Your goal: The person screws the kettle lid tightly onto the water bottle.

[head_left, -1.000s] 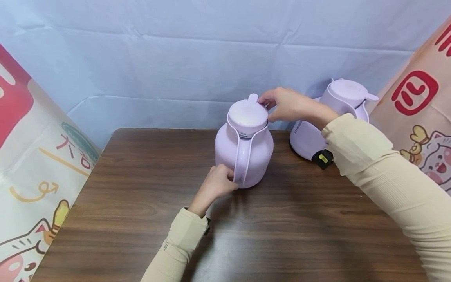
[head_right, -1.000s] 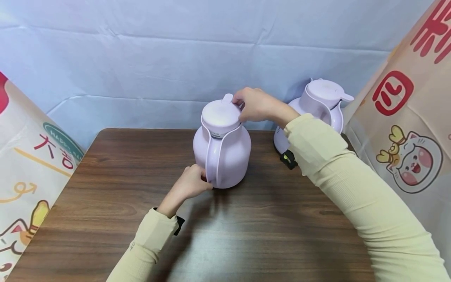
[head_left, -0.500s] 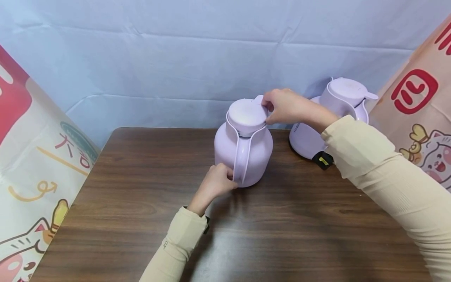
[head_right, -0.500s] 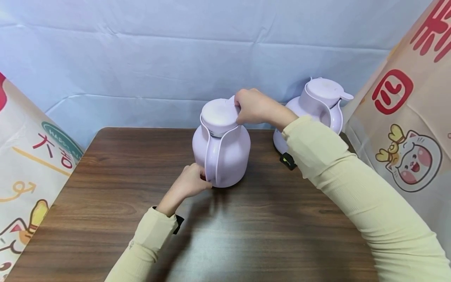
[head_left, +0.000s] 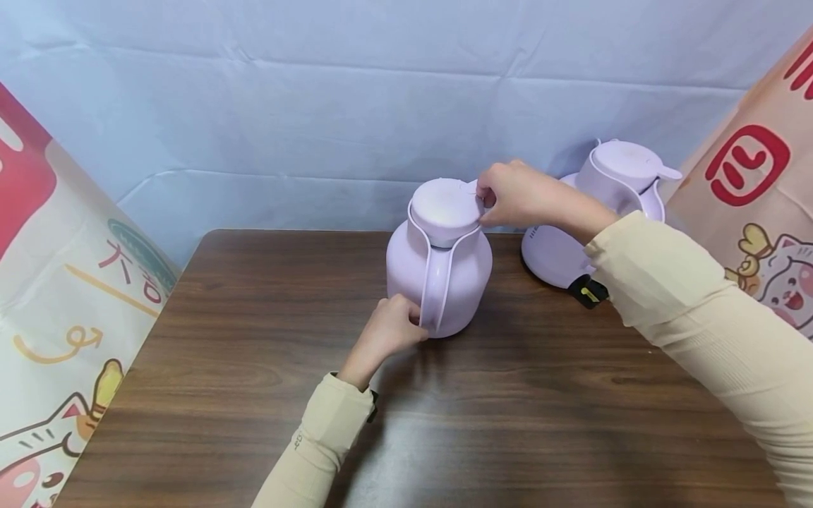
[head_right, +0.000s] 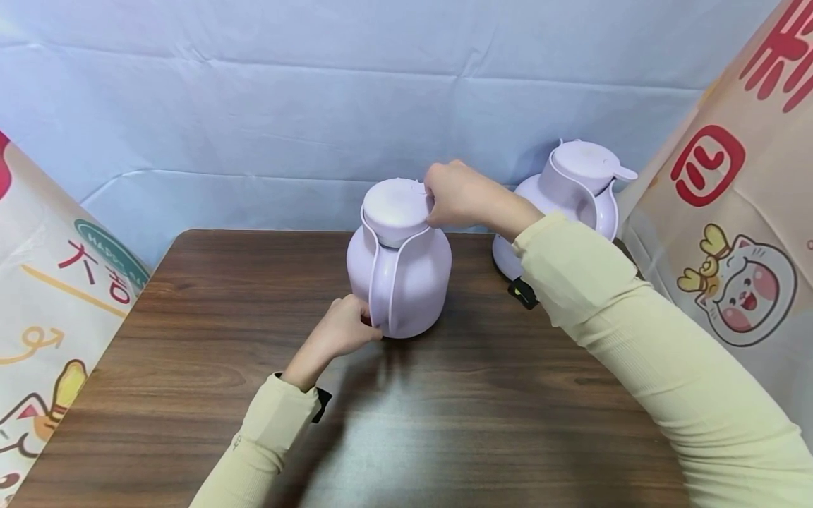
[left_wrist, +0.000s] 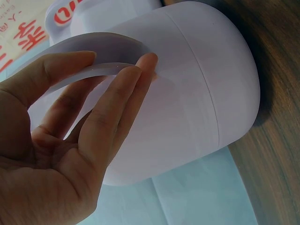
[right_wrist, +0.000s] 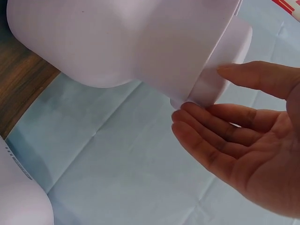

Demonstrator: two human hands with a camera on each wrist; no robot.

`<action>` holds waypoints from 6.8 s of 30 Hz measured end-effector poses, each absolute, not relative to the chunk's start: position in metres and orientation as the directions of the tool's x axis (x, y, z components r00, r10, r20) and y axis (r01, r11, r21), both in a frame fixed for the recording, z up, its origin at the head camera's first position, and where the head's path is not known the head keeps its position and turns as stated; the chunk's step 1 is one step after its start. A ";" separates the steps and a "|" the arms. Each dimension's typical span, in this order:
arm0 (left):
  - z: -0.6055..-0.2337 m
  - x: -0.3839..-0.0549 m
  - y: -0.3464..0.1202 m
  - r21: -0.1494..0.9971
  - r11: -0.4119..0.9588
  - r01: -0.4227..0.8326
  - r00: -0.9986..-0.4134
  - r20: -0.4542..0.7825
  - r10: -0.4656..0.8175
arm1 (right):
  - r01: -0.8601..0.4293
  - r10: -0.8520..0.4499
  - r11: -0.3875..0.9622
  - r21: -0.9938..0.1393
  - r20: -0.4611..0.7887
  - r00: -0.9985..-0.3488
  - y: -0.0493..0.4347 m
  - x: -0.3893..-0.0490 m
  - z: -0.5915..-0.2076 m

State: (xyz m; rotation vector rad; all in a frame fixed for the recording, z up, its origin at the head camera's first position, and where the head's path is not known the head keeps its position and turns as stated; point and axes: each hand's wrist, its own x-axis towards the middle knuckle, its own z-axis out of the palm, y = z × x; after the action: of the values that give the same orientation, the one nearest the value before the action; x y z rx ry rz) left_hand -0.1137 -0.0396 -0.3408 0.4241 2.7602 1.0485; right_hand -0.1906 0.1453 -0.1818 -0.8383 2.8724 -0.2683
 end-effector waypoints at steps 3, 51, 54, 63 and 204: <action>-0.341 -0.114 -0.040 0.665 0.717 0.209 -0.947 -0.044 0.317 | -0.517 -0.551 0.824 -0.233 -0.112 -0.827 0.149 -0.192 -0.180; -0.343 -0.112 -0.040 0.664 0.714 0.221 -0.948 -0.027 0.318 | -0.476 -0.528 0.824 -0.307 -0.109 -0.843 0.168 -0.209 -0.181; -0.343 -0.113 -0.040 0.662 0.715 0.225 -0.947 -0.025 0.320 | -0.486 -0.534 0.820 -0.301 -0.099 -0.840 0.168 -0.209 -0.180; -0.342 -0.113 -0.040 0.666 0.712 0.222 -0.947 -0.027 0.321 | -0.481 -0.524 0.835 -0.266 -0.119 -0.843 0.165 -0.207 -0.177; -0.342 -0.112 -0.040 0.671 0.714 0.200 -0.951 -0.042 0.306 | -0.504 -0.528 0.836 -0.219 -0.067 -0.846 0.142 -0.188 -0.178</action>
State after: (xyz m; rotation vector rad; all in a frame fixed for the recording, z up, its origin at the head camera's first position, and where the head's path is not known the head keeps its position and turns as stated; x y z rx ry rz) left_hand -0.1123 -0.0396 -0.3421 0.4106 2.7675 1.0575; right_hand -0.1875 0.1423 -0.1780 -0.8159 2.8893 -0.2922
